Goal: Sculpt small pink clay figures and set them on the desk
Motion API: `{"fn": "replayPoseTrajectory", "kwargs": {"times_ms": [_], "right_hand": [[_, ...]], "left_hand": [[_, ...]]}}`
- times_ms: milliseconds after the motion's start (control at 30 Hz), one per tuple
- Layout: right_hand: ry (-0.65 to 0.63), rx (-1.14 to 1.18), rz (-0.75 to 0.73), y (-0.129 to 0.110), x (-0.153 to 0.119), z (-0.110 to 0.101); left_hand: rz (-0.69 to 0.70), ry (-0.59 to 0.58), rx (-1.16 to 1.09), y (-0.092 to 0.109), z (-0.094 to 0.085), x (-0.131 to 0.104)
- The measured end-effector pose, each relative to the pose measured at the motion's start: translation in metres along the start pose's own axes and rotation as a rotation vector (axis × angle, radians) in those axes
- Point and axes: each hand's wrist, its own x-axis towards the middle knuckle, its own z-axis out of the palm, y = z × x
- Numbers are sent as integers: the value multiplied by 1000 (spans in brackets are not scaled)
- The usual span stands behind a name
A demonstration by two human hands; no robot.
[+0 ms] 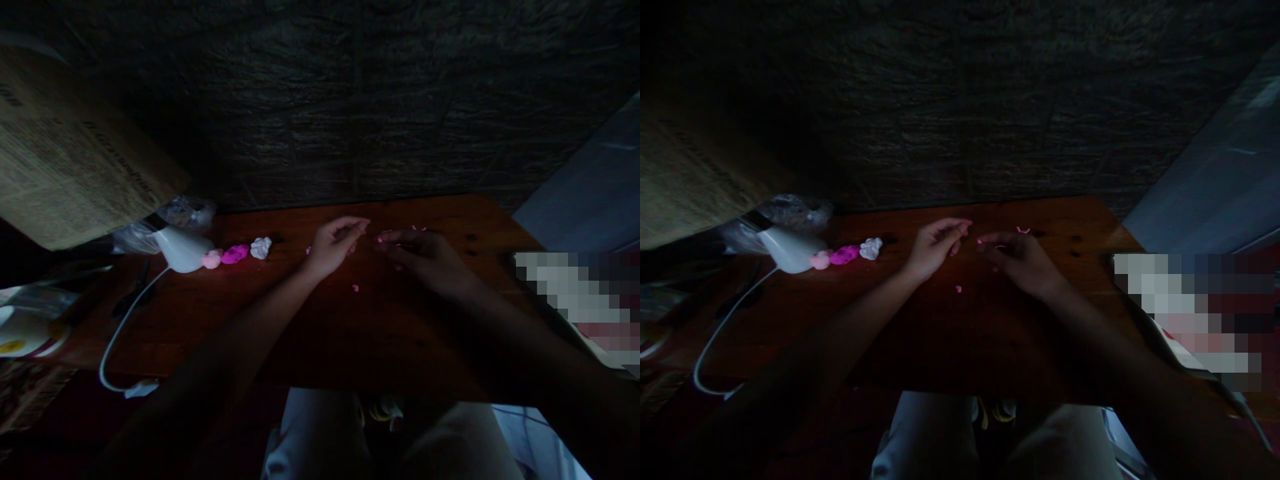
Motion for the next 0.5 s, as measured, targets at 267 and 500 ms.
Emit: {"fn": "replayPoseTrajectory", "kwargs": {"times_ms": [267, 500], "right_hand": [[-28, 0, -5, 2, -1, -1], [-56, -35, -64, -3, -1, 0]], "left_hand": [[52, -17, 47, -4, -1, 1], [73, -16, 50, -4, -1, 1]]}}
